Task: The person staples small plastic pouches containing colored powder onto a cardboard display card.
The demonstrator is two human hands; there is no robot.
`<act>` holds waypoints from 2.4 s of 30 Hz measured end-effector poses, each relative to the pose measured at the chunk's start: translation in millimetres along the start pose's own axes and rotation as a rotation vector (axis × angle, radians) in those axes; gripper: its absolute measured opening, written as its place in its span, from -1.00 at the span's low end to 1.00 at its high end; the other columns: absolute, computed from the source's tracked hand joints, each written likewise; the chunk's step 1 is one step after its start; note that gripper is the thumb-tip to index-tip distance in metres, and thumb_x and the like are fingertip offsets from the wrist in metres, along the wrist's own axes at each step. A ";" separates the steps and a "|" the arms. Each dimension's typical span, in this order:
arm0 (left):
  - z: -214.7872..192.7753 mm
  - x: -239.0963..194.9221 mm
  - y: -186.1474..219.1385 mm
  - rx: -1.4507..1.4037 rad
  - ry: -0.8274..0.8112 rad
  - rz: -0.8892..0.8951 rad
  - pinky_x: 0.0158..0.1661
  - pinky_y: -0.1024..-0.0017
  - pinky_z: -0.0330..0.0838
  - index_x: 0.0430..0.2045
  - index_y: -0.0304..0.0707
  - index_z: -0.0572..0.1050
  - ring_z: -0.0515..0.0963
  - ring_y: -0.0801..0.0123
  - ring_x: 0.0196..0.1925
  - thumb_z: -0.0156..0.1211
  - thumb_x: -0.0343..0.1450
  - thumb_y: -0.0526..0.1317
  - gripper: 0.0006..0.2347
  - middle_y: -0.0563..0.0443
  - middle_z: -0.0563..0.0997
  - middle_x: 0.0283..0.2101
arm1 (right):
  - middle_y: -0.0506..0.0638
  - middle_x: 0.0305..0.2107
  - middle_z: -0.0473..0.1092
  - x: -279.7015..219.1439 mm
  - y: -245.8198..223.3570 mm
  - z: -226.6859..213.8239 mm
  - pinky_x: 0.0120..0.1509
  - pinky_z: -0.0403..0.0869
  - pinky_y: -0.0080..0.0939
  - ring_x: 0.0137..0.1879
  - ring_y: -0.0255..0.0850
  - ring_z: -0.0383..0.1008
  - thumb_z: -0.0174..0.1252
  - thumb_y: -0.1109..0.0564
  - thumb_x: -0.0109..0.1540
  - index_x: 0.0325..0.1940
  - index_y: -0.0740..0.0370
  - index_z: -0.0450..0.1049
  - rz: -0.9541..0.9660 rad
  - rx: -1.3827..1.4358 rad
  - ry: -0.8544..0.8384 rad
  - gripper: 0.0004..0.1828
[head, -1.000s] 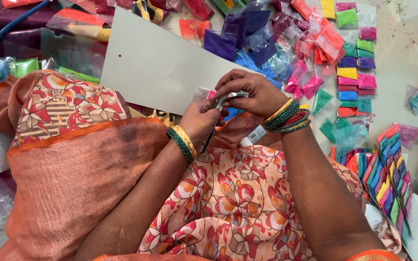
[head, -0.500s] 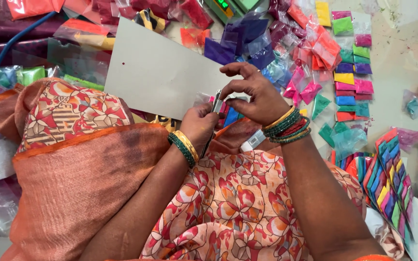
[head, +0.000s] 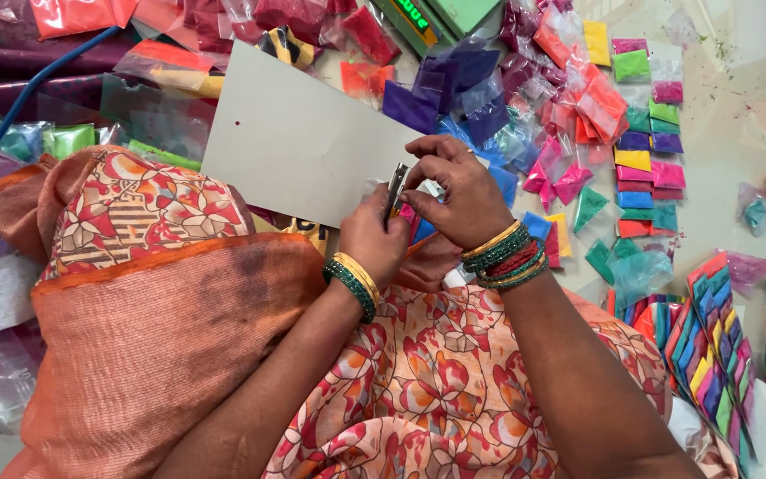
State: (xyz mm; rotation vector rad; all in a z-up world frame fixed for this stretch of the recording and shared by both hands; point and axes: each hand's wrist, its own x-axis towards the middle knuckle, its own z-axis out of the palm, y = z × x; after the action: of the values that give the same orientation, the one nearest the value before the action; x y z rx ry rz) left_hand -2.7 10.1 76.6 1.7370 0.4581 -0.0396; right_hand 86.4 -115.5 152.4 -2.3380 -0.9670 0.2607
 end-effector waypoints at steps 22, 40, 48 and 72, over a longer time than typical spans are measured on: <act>0.1 3.8 -8.9 -0.191 -0.042 -0.120 -0.42 0.32 0.45 -0.07 -0.31 0.54 0.55 0.32 -0.51 0.03 0.34 -0.33 -0.71 -0.14 0.56 -0.53 | 0.03 -0.15 0.38 -3.7 2.7 15.7 -0.07 0.61 -0.26 -0.06 -0.20 0.52 0.32 0.35 0.11 -0.14 0.19 0.60 0.192 0.127 0.111 -0.74; 17.5 7.0 -42.3 -0.408 -0.130 -0.137 -0.36 0.49 0.45 -0.08 -0.39 0.56 0.50 0.54 -0.43 0.02 0.32 -0.43 -0.69 0.05 0.59 -0.42 | 0.01 -0.20 0.45 -8.0 18.6 14.1 0.08 0.51 -0.19 -0.04 -0.13 0.52 0.26 0.32 0.09 -0.14 0.05 0.65 0.290 0.062 -0.124 -0.69; 26.2 12.3 -61.3 -0.468 -0.148 -0.142 -0.37 0.51 0.39 -0.26 -0.40 0.58 0.44 0.55 -0.44 0.02 0.30 -0.43 -0.78 0.09 0.55 -0.45 | 0.05 -0.29 0.54 -10.9 91.7 -14.2 -0.01 0.54 -0.15 -0.16 -0.20 0.56 0.13 0.30 0.19 -0.10 0.10 0.66 0.468 0.170 0.057 -0.72; 28.5 16.7 -62.0 -0.559 -0.160 -0.168 -0.34 0.47 0.47 -0.36 -0.42 0.60 0.54 0.49 -0.46 0.03 0.27 -0.44 -0.81 0.06 0.62 -0.46 | -0.09 -0.43 0.52 -9.3 85.3 8.0 -0.31 0.43 -0.35 -0.39 -0.35 0.46 0.25 0.31 0.23 0.03 0.20 0.57 0.469 0.507 0.130 -0.72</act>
State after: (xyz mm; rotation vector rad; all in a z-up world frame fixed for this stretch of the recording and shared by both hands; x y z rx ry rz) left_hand -1.1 -3.3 7.7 1.1351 0.4451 -0.1551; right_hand 126.2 -166.3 95.3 -2.0391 -0.2331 0.4696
